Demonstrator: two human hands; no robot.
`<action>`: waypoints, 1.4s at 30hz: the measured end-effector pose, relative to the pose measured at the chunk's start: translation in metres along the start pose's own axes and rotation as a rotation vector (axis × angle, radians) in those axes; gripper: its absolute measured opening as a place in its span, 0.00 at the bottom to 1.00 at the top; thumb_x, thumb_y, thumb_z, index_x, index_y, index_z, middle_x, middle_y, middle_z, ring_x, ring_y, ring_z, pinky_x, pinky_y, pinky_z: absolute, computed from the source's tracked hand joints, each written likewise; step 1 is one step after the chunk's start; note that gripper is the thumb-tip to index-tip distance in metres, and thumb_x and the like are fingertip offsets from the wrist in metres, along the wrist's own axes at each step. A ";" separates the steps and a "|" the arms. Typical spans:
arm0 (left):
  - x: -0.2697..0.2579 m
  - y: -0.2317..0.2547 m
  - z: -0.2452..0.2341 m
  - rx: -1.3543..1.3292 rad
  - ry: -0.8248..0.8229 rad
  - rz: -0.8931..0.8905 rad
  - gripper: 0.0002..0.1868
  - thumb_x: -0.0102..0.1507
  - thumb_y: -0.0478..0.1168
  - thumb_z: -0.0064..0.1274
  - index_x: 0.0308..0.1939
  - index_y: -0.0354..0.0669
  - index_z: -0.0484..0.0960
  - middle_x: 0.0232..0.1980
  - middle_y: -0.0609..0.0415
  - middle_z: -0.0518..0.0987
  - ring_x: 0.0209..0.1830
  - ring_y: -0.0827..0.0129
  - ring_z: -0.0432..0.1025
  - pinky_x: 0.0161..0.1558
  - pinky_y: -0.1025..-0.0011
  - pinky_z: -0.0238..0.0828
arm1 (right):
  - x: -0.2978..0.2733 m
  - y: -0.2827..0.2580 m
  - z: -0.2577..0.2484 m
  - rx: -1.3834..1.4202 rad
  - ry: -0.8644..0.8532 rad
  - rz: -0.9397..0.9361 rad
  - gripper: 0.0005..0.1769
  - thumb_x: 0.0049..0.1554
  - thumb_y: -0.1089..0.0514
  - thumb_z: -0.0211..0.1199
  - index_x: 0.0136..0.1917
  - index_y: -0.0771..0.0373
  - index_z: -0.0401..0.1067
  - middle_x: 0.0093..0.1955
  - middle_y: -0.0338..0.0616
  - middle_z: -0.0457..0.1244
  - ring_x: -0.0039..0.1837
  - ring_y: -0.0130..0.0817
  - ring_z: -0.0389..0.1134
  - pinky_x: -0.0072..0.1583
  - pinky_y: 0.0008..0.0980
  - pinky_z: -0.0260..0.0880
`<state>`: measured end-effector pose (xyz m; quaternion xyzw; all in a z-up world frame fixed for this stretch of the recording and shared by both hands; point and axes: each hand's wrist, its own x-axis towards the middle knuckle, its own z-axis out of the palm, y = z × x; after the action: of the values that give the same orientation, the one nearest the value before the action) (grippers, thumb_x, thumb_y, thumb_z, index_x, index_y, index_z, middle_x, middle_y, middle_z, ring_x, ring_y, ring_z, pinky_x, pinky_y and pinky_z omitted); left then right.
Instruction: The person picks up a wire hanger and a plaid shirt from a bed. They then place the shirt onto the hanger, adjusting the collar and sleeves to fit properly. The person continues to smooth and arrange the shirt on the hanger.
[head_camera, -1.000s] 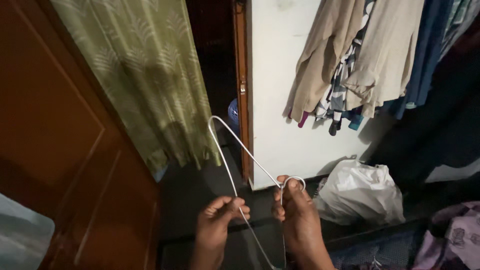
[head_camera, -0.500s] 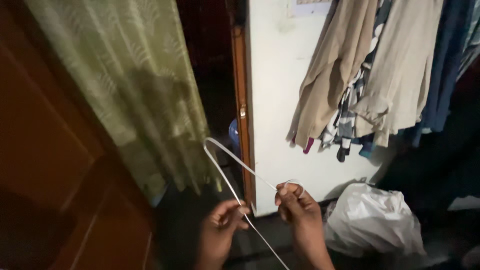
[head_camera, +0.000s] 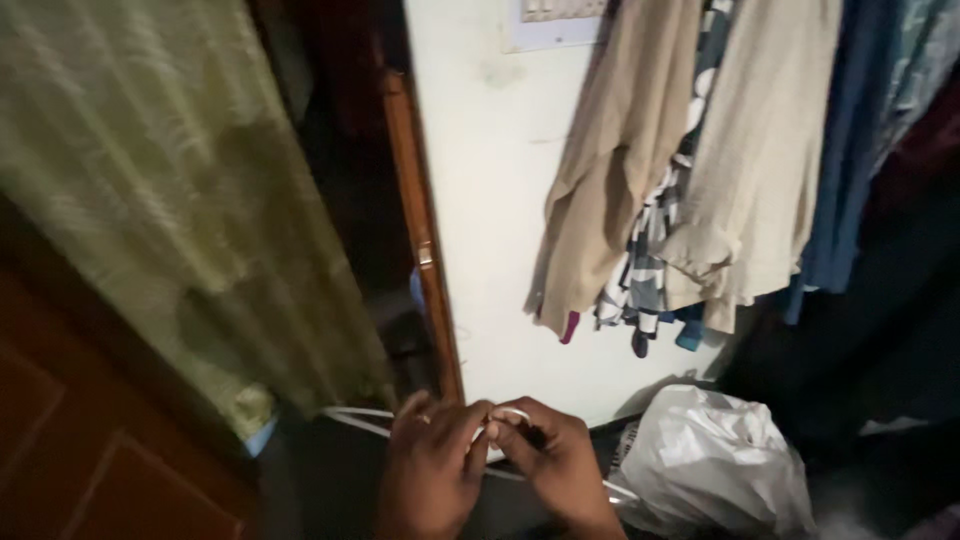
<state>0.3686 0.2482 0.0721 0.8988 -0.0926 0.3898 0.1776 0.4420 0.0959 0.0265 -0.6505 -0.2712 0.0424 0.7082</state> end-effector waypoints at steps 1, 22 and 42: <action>0.003 -0.003 0.012 -0.032 -0.047 -0.032 0.12 0.58 0.39 0.62 0.45 0.45 0.83 0.40 0.49 0.83 0.42 0.51 0.77 0.53 0.48 0.66 | 0.003 0.002 -0.006 0.010 0.008 0.011 0.07 0.58 0.63 0.68 0.49 0.68 0.79 0.39 0.34 0.69 0.42 0.18 0.65 0.45 0.21 0.67; 0.127 -0.077 0.119 -0.206 0.141 -0.055 0.09 0.54 0.43 0.66 0.35 0.48 0.85 0.33 0.58 0.84 0.33 0.59 0.78 0.37 0.59 0.66 | 0.092 0.017 -0.098 -0.728 0.609 -0.011 0.08 0.48 0.61 0.74 0.43 0.59 0.81 0.38 0.42 0.71 0.43 0.35 0.71 0.47 0.33 0.69; 0.230 -0.133 0.152 -0.414 0.117 -0.217 0.11 0.52 0.47 0.70 0.34 0.50 0.88 0.22 0.54 0.78 0.19 0.65 0.70 0.28 0.64 0.63 | 0.172 0.030 -0.097 -0.730 0.937 -0.010 0.08 0.55 0.61 0.69 0.48 0.63 0.78 0.42 0.42 0.71 0.45 0.30 0.74 0.50 0.30 0.74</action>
<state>0.6673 0.3047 0.1118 0.8239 -0.0629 0.3924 0.4040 0.6392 0.0844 0.0540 -0.8001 0.0700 -0.3487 0.4832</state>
